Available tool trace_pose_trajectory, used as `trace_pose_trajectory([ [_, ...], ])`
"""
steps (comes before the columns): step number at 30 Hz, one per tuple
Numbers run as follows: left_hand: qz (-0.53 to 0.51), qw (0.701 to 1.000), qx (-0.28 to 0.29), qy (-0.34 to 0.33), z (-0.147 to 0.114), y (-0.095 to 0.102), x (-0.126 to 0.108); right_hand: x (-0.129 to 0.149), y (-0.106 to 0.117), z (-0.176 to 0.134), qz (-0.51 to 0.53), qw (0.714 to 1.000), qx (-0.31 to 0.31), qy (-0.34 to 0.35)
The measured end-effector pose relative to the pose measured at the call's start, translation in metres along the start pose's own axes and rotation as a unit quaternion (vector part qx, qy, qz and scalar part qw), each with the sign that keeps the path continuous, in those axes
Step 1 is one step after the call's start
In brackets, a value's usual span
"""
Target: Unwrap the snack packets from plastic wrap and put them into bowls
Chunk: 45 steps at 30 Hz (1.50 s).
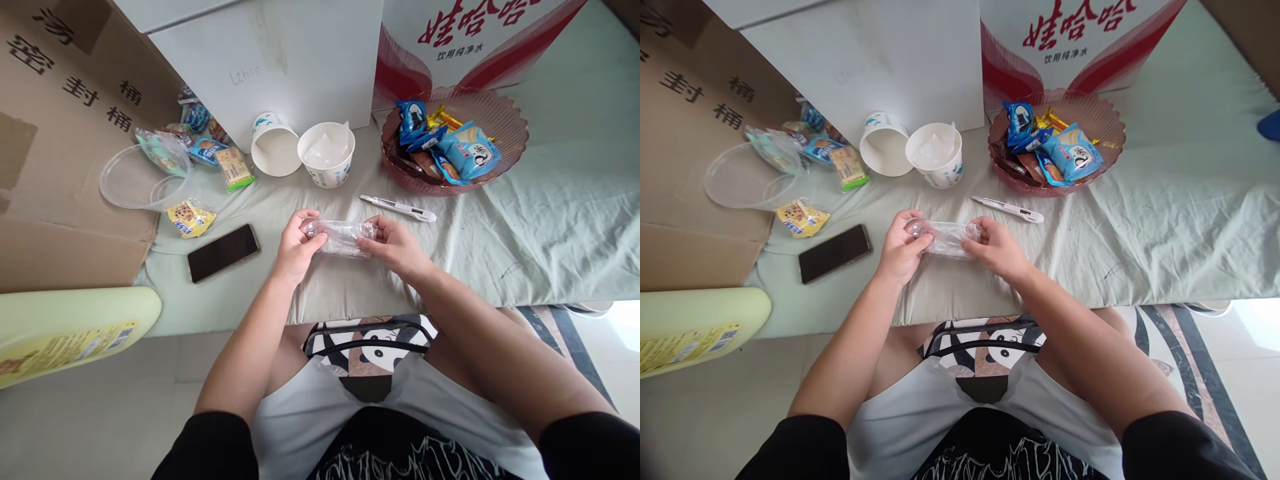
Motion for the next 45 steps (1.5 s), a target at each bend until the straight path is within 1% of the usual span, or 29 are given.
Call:
trace_pose_trajectory([
  [3,-0.011,1.000,-0.008,0.003,0.000,-0.001,-0.002,0.001,0.000,-0.001,-0.050,0.998,0.028,0.005],
  [6,-0.011,1.000,-0.020,-0.001,0.001,0.001,-0.003,0.001,0.000,-0.001,-0.075,0.997,0.027,0.015],
  [8,-0.006,1.000,-0.028,-0.009,0.002,0.004,-0.003,0.000,0.000,0.000,-0.066,0.997,0.020,0.016],
  [14,-0.004,0.997,-0.061,-0.041,0.006,0.014,-0.003,0.000,-0.003,-0.001,0.013,1.000,0.016,-0.005],
  [17,-0.001,0.996,-0.070,-0.050,0.007,0.015,-0.002,0.002,-0.004,-0.002,-0.011,0.999,0.036,-0.007],
  [19,0.020,0.993,-0.092,-0.074,0.008,0.015,-0.002,0.003,-0.004,-0.002,-0.051,0.998,0.037,0.003],
  [20,0.039,0.988,-0.113,-0.095,0.008,0.015,-0.002,0.004,-0.003,-0.002,-0.068,0.997,0.031,0.008],
  [23,0.123,0.964,-0.175,-0.157,0.005,0.017,-0.003,0.004,-0.002,-0.003,-0.086,0.996,0.009,0.010],
  [25,0.182,0.949,-0.187,-0.179,0.002,0.016,-0.003,0.005,-0.002,-0.004,-0.102,0.995,-0.007,0.007],
  [27,0.219,0.943,-0.167,-0.187,-0.002,0.012,-0.002,0.005,-0.003,-0.005,-0.127,0.992,-0.025,0.012],
  [28,0.228,0.946,-0.142,-0.184,-0.003,0.010,-0.001,0.006,-0.003,-0.005,-0.137,0.990,-0.028,0.016],
  [29,0.231,0.951,-0.107,-0.175,-0.005,0.007,0.000,0.006,-0.003,-0.006,-0.141,0.989,-0.024,0.022],
  [31,0.235,0.960,-0.014,-0.150,-0.007,0.000,0.002,0.005,-0.005,-0.006,-0.138,0.990,-0.002,0.034],
  [33,0.243,0.958,0.073,-0.133,-0.009,-0.006,0.004,0.004,-0.005,-0.006,-0.126,0.991,0.021,0.041],
  [35,0.245,0.954,0.123,-0.124,-0.011,-0.010,0.004,0.003,-0.006,-0.006,-0.110,0.992,0.044,0.046],
  [37,0.229,0.958,0.135,-0.109,-0.012,-0.010,0.005,0.001,-0.007,-0.006,-0.095,0.991,0.075,0.050],
  [40,0.201,0.968,0.119,-0.087,-0.011,-0.007,0.006,0.002,-0.009,-0.008,-0.079,0.988,0.112,0.070],
  [43,0.210,0.969,0.101,-0.079,-0.010,-0.005,0.008,0.005,-0.010,-0.009,-0.062,0.985,0.111,0.116],
  [45,0.231,0.964,0.098,-0.094,-0.010,-0.005,0.009,0.005,-0.010,-0.008,-0.050,0.984,0.104,0.139],
])
Point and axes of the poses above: each hand's wrist, its own z-axis towards the middle knuckle, its own y-axis out of the back of the hand, x = y × z, the point moved 2 cm from there along z, towards the middle knuckle, and after that the axes turned 9 degrees about -y, right-handed, at the moved point
